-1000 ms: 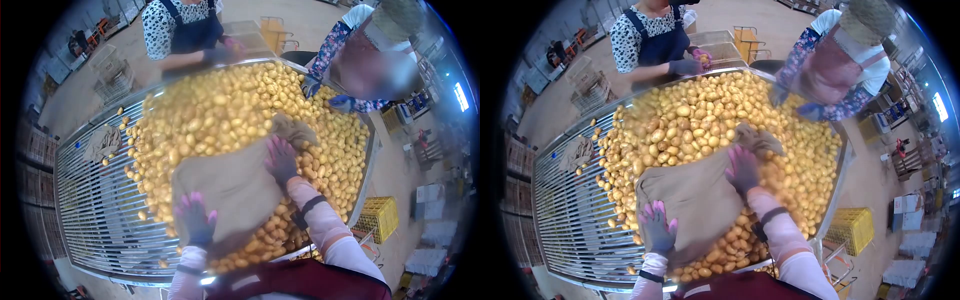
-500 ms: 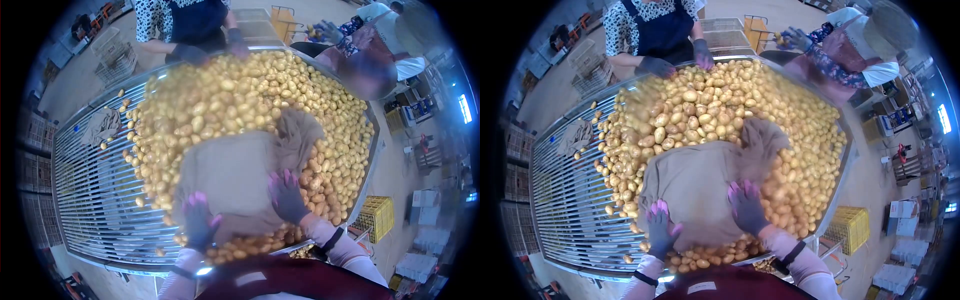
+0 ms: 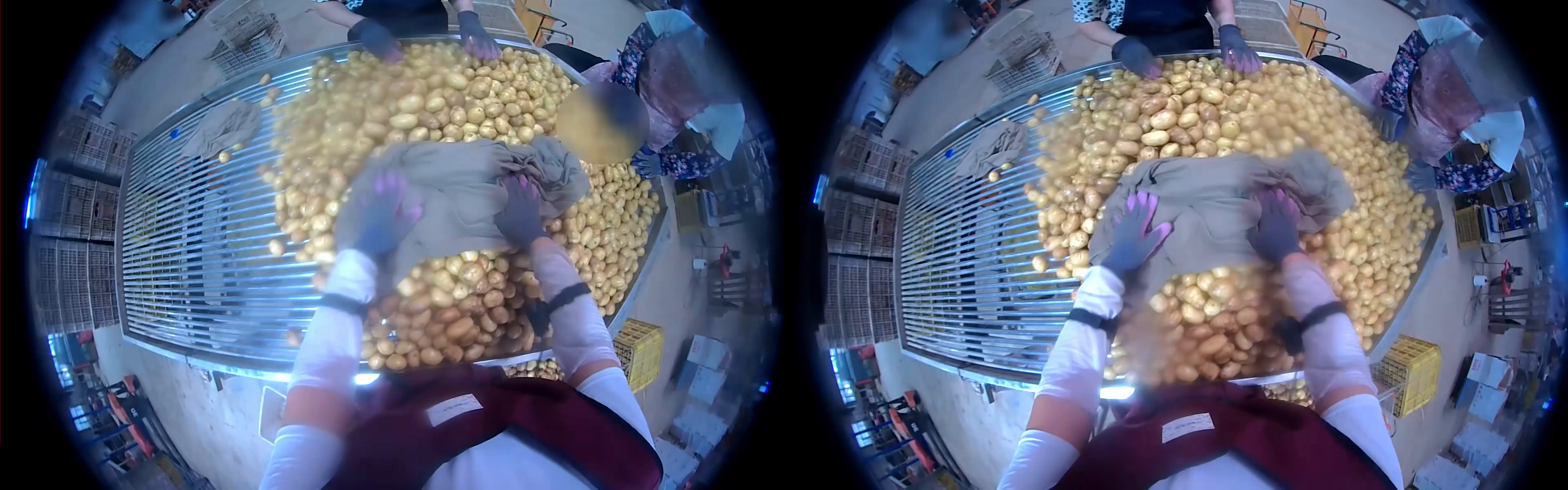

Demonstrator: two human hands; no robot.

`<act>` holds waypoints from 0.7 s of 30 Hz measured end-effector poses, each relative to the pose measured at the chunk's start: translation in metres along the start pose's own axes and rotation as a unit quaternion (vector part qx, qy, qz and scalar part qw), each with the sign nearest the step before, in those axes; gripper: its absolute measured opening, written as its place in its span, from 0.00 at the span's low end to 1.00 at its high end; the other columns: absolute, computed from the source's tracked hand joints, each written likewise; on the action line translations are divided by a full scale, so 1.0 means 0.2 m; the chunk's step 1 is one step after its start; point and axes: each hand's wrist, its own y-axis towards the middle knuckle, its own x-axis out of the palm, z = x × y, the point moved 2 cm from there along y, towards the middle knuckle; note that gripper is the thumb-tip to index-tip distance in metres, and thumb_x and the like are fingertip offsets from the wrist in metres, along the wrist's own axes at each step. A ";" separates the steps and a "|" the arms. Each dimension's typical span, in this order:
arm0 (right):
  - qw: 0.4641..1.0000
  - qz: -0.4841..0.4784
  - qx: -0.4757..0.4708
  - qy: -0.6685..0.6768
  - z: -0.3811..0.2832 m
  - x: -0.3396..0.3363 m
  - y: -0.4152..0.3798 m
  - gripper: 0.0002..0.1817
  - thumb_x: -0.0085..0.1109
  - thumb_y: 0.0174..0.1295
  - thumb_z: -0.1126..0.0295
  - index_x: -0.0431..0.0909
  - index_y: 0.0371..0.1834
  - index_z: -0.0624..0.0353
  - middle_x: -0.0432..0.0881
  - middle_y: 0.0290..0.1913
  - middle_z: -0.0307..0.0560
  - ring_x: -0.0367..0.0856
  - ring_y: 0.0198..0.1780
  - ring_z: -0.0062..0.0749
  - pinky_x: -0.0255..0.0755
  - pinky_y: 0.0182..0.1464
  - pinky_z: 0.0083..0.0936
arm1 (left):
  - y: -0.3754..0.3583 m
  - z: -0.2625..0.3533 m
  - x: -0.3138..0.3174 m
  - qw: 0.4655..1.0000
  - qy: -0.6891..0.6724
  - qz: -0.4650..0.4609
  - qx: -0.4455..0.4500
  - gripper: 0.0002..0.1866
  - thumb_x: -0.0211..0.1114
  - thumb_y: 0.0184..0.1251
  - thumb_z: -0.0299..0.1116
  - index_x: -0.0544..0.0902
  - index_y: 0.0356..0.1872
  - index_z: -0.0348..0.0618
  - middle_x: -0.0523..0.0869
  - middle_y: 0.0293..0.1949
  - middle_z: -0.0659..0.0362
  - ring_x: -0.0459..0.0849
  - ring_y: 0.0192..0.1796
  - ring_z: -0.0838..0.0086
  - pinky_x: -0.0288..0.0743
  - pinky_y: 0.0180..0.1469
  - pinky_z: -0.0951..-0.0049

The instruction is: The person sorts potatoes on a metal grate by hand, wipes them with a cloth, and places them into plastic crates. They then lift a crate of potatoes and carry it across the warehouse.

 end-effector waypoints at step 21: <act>0.837 0.171 -0.027 0.519 0.03 -0.71 -0.53 0.07 0.58 0.69 0.68 0.81 0.39 0.59 0.83 0.32 0.42 0.83 0.34 0.28 0.76 0.36 0.26 | -0.58 -0.16 -0.13 0.951 -0.153 0.239 0.125 0.13 0.57 0.71 0.36 0.85 0.48 0.44 0.81 0.61 0.52 0.77 0.64 0.54 0.64 0.70 0.54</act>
